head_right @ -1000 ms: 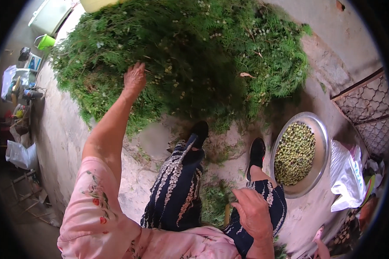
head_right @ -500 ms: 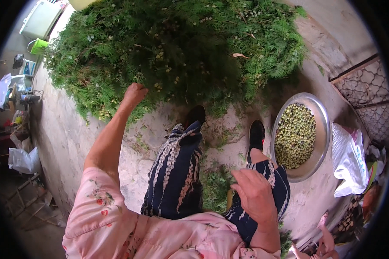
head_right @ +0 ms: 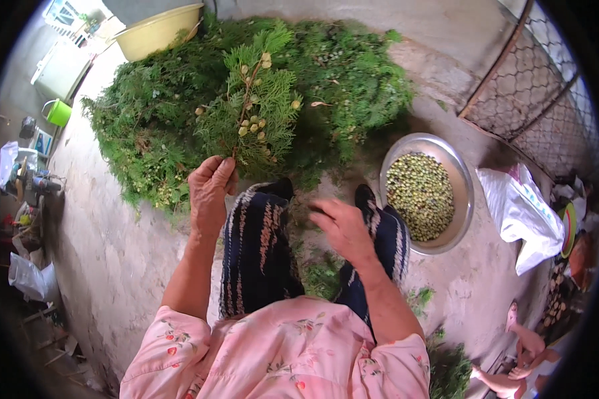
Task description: The person picks small green cones from cedar-like branches by hand and drops them into a metal bowl.
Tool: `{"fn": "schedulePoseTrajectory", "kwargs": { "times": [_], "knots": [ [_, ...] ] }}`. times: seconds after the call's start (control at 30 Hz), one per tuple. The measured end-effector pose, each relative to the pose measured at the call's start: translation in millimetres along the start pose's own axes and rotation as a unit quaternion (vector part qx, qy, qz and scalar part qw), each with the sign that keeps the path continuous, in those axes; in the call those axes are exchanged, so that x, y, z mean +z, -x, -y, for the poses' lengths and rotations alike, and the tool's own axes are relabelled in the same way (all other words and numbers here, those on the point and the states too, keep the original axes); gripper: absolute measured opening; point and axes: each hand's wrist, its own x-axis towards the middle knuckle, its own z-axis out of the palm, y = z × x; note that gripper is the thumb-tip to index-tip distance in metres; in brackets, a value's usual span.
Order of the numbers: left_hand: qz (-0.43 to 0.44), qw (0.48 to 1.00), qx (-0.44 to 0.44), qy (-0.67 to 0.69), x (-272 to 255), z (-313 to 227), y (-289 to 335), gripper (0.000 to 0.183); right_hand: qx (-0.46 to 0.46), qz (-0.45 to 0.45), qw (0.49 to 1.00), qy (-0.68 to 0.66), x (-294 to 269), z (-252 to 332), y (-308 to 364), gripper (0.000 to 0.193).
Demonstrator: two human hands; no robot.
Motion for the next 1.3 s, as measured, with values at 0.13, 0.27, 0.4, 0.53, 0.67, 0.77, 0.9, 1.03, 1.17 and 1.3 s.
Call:
{"fn": "schedulePoseTrajectory", "kwargs": {
  "times": [0.13, 0.27, 0.4, 0.53, 0.67, 0.77, 0.9, 1.03, 1.17, 1.3],
  "knots": [
    [0.01, 0.998, 0.057, 0.015, 35.8, -6.1, 50.3, 0.017, 0.104, -0.069, 0.889, -0.441, 28.0, 32.4, 0.7, 0.029],
    [0.051, 0.996, 0.062, 0.043, 64.5, -1.9, 96.9, 0.015, 0.11, -0.049, 0.754, -0.646, 31.6, 51.3, 21.3, 0.017],
    [0.093, 0.992, 0.089, 0.009, 68.7, 4.4, 116.0, 0.014, 0.09, -0.109, 0.754, -0.641, 24.4, 60.1, 43.5, 0.024],
    [0.125, 0.99, 0.056, 0.0, 69.0, 1.7, 125.4, 0.011, 0.051, -0.129, 0.761, -0.634, 21.2, 51.4, 59.2, 0.02],
    [0.132, 0.985, -0.005, 0.108, 71.0, -0.9, 128.9, 0.021, 0.102, -0.174, 0.775, -0.599, 23.8, 50.2, 64.1, 0.027],
    [0.153, 0.973, -0.056, 0.161, 67.5, -10.3, 125.2, 0.029, 0.12, -0.159, 0.796, -0.572, 25.6, 45.7, 72.9, 0.026],
    [0.186, 0.936, -0.205, 0.217, 71.5, -4.9, 116.4, 0.021, 0.119, -0.124, 0.812, -0.557, 31.8, 37.6, 79.1, 0.022],
    [0.166, 0.936, -0.211, 0.228, 76.7, 4.6, 120.9, 0.015, 0.148, -0.108, 0.849, -0.495, 29.1, 27.8, 82.6, 0.026],
    [0.123, 0.972, -0.068, 0.187, 81.5, 16.6, 121.8, 0.021, 0.154, -0.081, 0.985, 0.003, 6.8, 17.5, 97.6, 0.021],
    [0.129, 0.983, -0.055, 0.114, 90.1, 27.6, 123.3, 0.018, 0.048, -0.333, 0.941, -0.032, -4.9, 21.6, 108.0, 0.016]
  ]
}}
